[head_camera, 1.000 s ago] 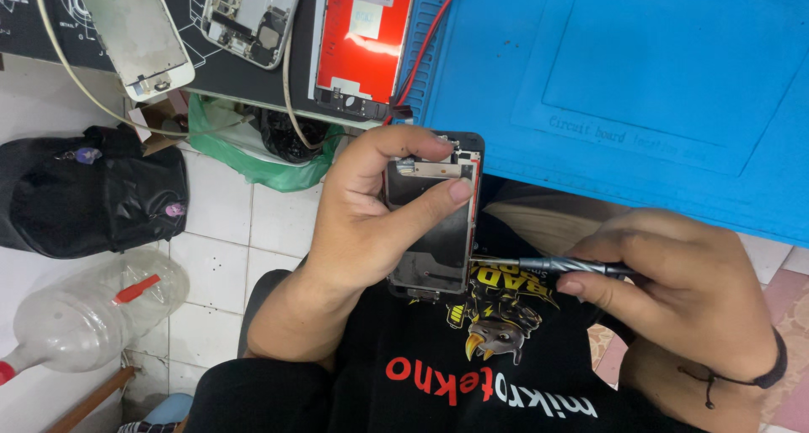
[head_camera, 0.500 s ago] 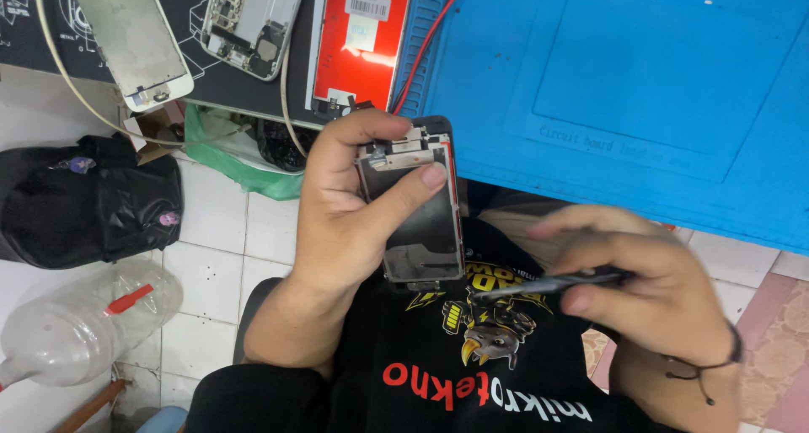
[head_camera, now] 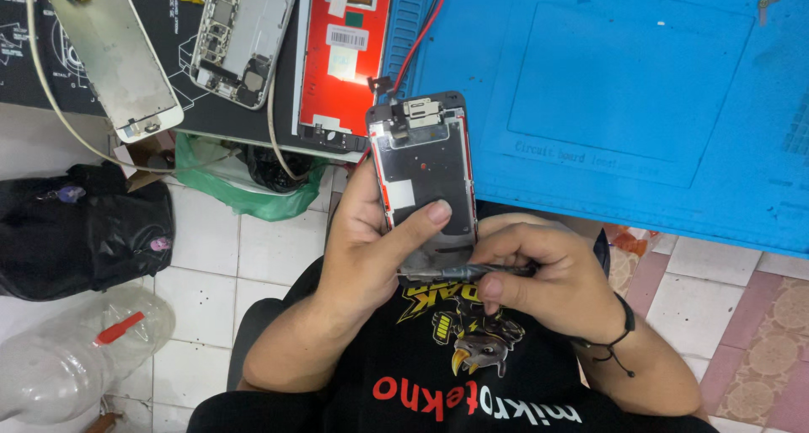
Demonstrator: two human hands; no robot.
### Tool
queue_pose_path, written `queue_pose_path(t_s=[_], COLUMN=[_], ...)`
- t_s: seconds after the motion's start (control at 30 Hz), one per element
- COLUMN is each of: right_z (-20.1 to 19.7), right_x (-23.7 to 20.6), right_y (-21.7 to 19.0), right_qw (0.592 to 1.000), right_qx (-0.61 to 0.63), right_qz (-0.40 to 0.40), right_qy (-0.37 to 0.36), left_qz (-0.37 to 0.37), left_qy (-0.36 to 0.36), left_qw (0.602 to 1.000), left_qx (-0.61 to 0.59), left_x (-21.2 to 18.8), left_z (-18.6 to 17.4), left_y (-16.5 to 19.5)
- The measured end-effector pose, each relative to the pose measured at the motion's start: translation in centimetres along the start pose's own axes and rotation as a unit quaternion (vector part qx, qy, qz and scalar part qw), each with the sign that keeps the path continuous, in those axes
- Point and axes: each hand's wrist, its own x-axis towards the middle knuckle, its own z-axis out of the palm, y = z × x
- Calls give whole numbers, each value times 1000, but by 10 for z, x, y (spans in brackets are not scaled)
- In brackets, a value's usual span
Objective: The person uses a screwdriver to pry and unscrew the screen assembly from a disassembled smartphone at a repair bench, working the tool around the edges of the display and lifting the screen off the phone body.
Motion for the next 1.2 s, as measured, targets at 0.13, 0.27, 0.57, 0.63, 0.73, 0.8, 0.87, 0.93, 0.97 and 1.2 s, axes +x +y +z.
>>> queue_pose_path(t_s=[0.13, 0.27, 0.57, 0.63, 0.73, 0.8, 0.87, 0.93, 0.97, 1.2], right_z=[-4, -15, -26, -25, -26, -27, -28, -26, -24, -40], right_x=[-1, 4, 46, 49, 52, 51, 44, 34, 29, 17], right_y=[-18, -40, -58, -57, -55, -55, -57, -58, -59, -59], right_qw=[998, 912, 768, 766, 770, 773, 803, 836, 853, 775], right_qx=[-32, -323, -557, -560, -553, -550, -508, -453, -418, -511], right_qz=[-29, -87, -159, -160, -164, -159, -123, -99, -95, -158], right_qy=[40, 236, 272, 273, 274, 273, 286, 295, 298, 335], left_qz=[4, 57, 109, 130, 116, 85, 68, 62, 67, 56], left_qy=[22, 47, 48, 41, 74, 64, 50, 33, 24, 85], left_qw=[999, 997, 989, 986, 975, 975, 973, 970, 970, 966], left_qx=[-41, 15, 88, 94, 177, 197, 214, 231, 233, 236], left_x=[-2, 1, 2, 2, 2, 2, 3, 2, 1, -11], left_z=[-10, -19, -20, -23, -23, -23, -25, -31, -35, -35], left_y=[-8, 3, 13, 11, 12, 15, 15, 9, 5, 7])
